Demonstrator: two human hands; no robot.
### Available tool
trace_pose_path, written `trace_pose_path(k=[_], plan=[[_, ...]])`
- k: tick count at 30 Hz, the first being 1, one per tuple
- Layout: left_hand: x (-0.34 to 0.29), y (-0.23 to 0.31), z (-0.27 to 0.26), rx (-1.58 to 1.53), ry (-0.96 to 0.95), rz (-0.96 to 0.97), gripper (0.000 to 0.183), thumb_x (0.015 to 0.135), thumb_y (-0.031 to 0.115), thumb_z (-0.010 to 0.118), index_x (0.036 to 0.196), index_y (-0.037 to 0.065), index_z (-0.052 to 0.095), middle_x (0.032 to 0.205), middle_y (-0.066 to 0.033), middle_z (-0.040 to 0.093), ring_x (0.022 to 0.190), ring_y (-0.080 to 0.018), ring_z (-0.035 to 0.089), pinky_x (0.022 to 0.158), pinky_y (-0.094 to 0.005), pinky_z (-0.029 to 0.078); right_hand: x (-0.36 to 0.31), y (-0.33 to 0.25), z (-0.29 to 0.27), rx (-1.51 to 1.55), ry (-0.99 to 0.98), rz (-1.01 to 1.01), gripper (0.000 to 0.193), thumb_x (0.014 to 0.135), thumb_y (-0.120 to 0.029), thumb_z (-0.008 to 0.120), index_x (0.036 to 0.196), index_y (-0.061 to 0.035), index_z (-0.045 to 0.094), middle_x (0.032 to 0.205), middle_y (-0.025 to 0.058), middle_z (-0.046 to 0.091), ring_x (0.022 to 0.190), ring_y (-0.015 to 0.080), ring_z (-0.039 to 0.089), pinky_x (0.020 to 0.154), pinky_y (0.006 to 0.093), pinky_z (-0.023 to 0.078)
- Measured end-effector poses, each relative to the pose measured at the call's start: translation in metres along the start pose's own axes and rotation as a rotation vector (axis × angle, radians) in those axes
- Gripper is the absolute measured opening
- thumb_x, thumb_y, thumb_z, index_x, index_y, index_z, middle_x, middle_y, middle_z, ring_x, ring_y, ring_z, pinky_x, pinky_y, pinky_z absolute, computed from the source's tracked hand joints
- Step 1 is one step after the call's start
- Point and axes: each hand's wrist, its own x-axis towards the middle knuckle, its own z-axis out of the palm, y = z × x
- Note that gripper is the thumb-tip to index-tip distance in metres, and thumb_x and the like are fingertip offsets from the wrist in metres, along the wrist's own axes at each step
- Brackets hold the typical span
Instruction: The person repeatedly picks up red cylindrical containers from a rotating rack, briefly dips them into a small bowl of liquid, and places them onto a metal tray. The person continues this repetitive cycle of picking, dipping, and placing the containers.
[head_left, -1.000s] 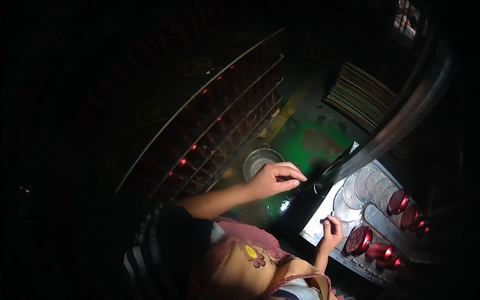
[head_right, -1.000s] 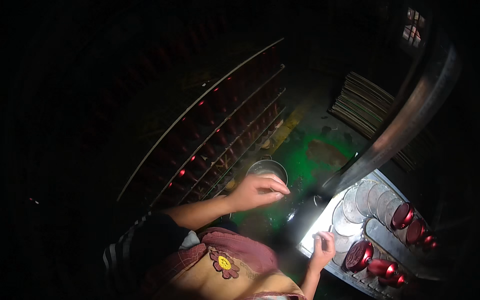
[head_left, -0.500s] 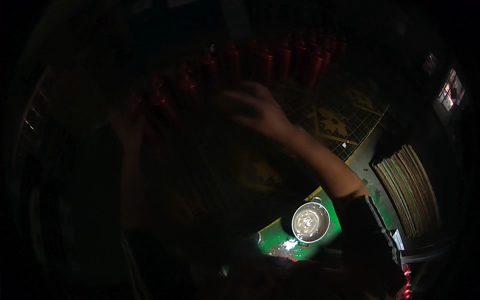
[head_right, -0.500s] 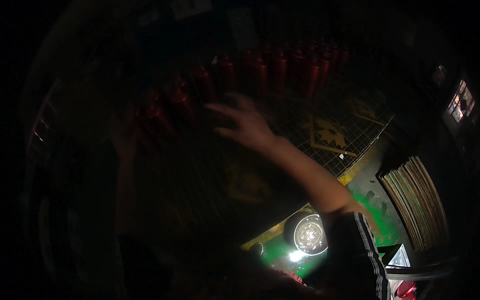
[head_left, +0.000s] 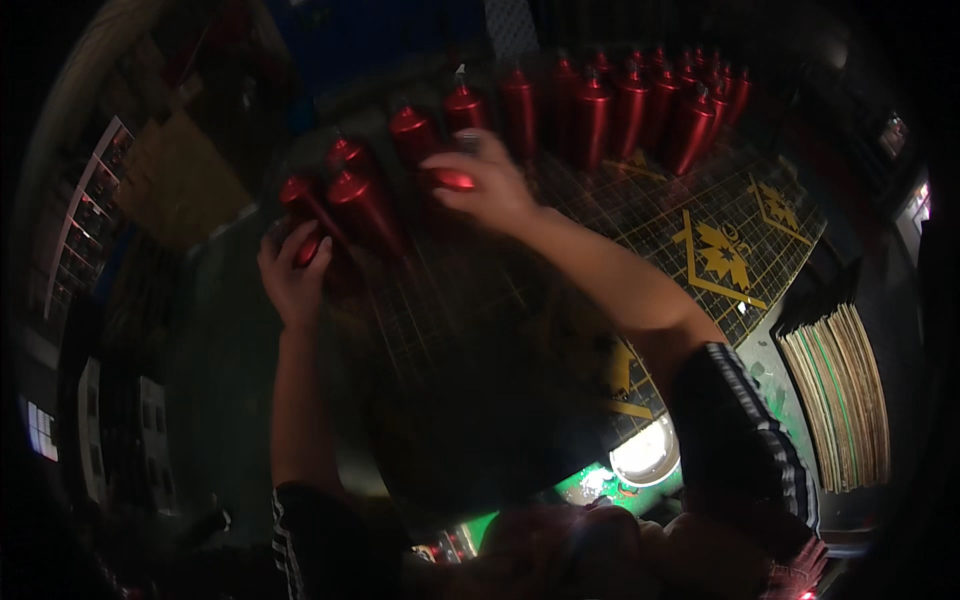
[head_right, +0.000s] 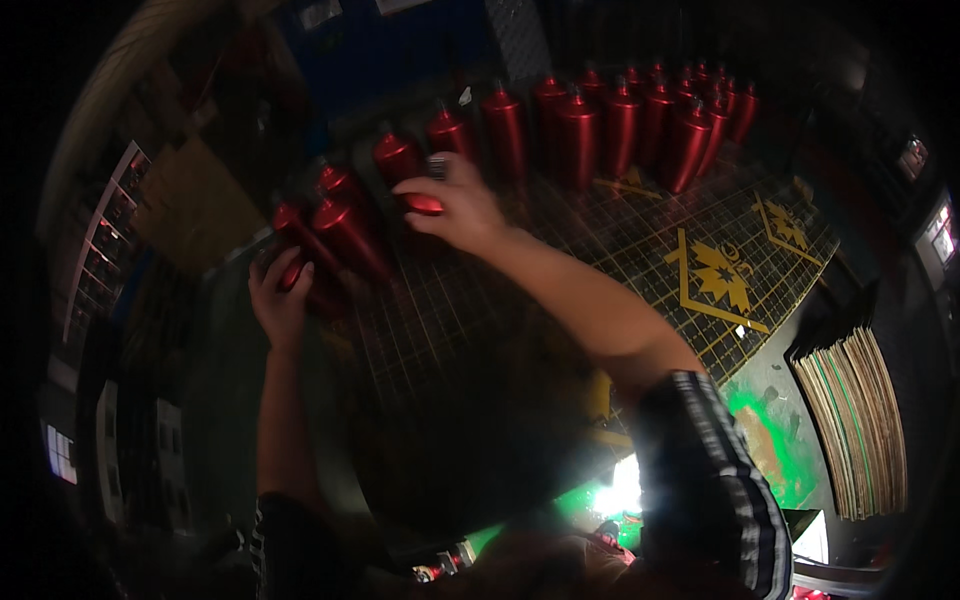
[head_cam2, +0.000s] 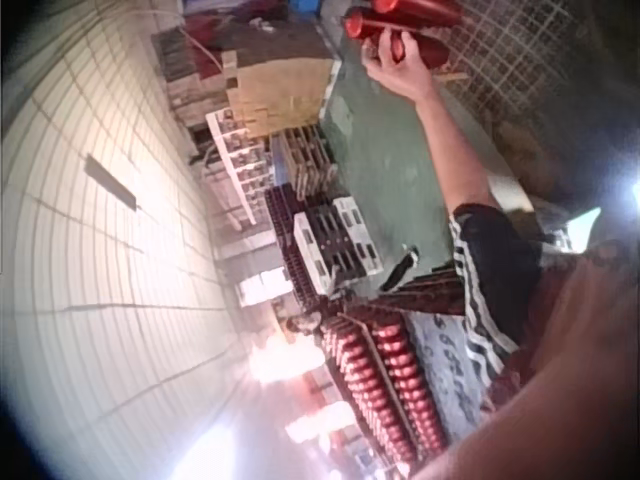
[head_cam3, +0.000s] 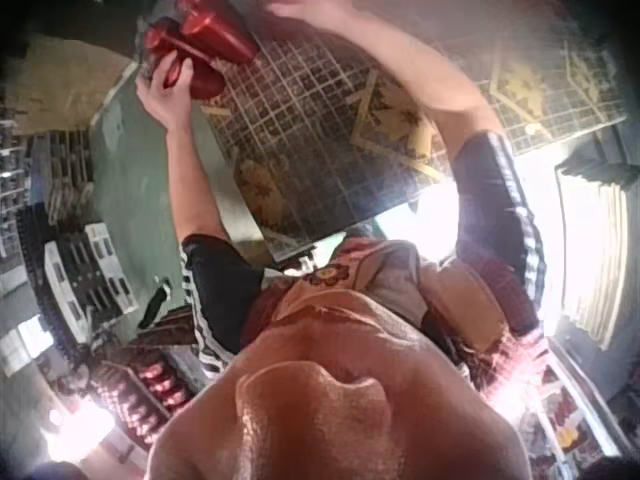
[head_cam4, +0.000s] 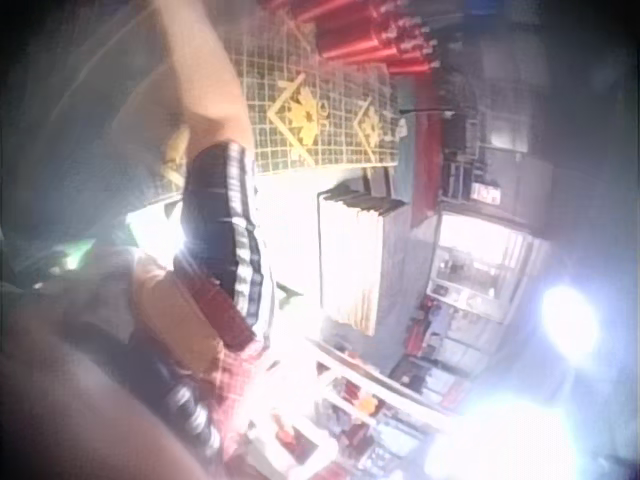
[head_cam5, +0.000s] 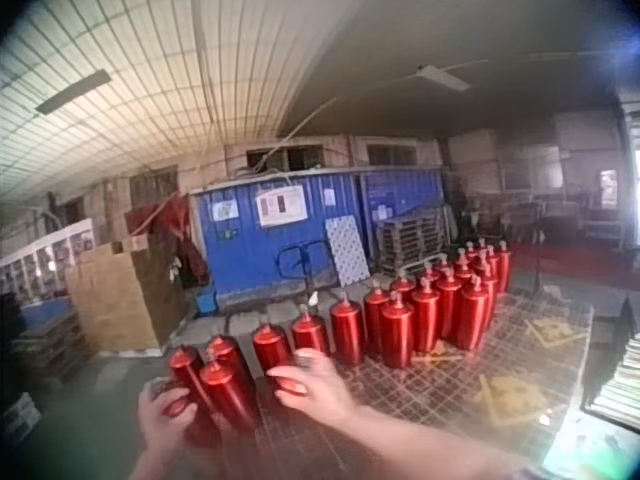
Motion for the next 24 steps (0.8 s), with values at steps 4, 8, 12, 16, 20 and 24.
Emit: trace_pose_path(k=[4, 8, 12, 16, 20, 24], plan=[[-0.03, 0.069, -0.044, -0.221, -0.087, -0.034, 0.036, 0.075, 0.011, 0.077, 0.111, 0.006, 0.072, 0.126, -0.0121, 0.062, 0.118, -0.0269, 0.057, 0.102, -0.0377, 0.045, -0.101, -0.003, -0.105, 0.595, 0.213, 0.272, 0.042, 0.084, -0.007, 0.071, 0.124, -0.0085, 0.064, 0.118, 0.0084, 0.06, 0.111, 0.0189, 0.057, 0.098, 0.0307, 0.045], [-0.081, 0.171, -0.068, -0.911, -0.287, -0.323, 0.046, 0.077, 0.005, 0.069, 0.122, -0.003, 0.064, 0.13, -0.0181, 0.061, 0.12, -0.0279, 0.058, 0.105, -0.0399, 0.044, -0.243, -0.017, -0.23, 0.791, 0.46, 0.591, 0.045, 0.089, -0.012, 0.066, 0.132, -0.0045, 0.056, 0.124, 0.0072, 0.059, 0.113, 0.0178, 0.056, 0.099, 0.0337, 0.045], [-0.16, 0.283, -0.029, -1.679, -0.648, -0.721, 0.054, 0.089, 0.017, 0.057, 0.138, -0.003, 0.048, 0.134, -0.0255, 0.056, 0.121, -0.0332, 0.056, 0.104, -0.0438, 0.045, -0.408, -0.027, -0.313, 1.088, 0.698, 0.765, 0.057, 0.091, -0.034, 0.065, 0.137, -0.0063, 0.047, 0.128, 0.0117, 0.057, 0.118, 0.0244, 0.054, 0.103, 0.042, 0.045], [-0.262, 0.381, 0.049, -1.737, -1.003, -1.387, 0.044, 0.096, 0.036, 0.054, 0.13, 0.009, 0.053, 0.112, -0.016, 0.066, 0.096, -0.0329, 0.067, 0.08, -0.0447, 0.057, -0.55, -0.025, -0.335, 1.146, 0.866, 0.995, 0.05, 0.092, -0.034, 0.063, 0.133, -0.0074, 0.05, 0.124, 0.0122, 0.058, 0.116, 0.0256, 0.055, 0.099, 0.043, 0.048], [-0.356, 0.426, 0.128, -1.913, -1.334, -0.968, 0.021, 0.088, 0.014, 0.064, 0.106, 0.005, 0.056, 0.095, -0.0072, 0.062, 0.089, -0.0191, 0.064, 0.076, -0.0371, 0.057, -0.636, -0.043, -0.325, 1.564, 1.1, 1.123, 0.044, 0.093, -0.033, 0.06, 0.127, -0.0069, 0.051, 0.121, 0.012, 0.059, 0.113, 0.026, 0.056, 0.098, 0.043, 0.049], [-0.436, 0.432, 0.183, -2.051, -1.426, -1.064, 0.017, 0.089, 0.018, 0.062, 0.096, 0.004, 0.057, 0.081, -0.0086, 0.06, 0.073, -0.0189, 0.06, 0.062, -0.0348, 0.051, -0.669, -0.058, -0.301, 1.691, 1.113, 1.15, 0.038, 0.094, -0.032, 0.057, 0.122, -0.0064, 0.053, 0.117, 0.0119, 0.061, 0.11, 0.0264, 0.057, 0.097, 0.043, 0.05]])
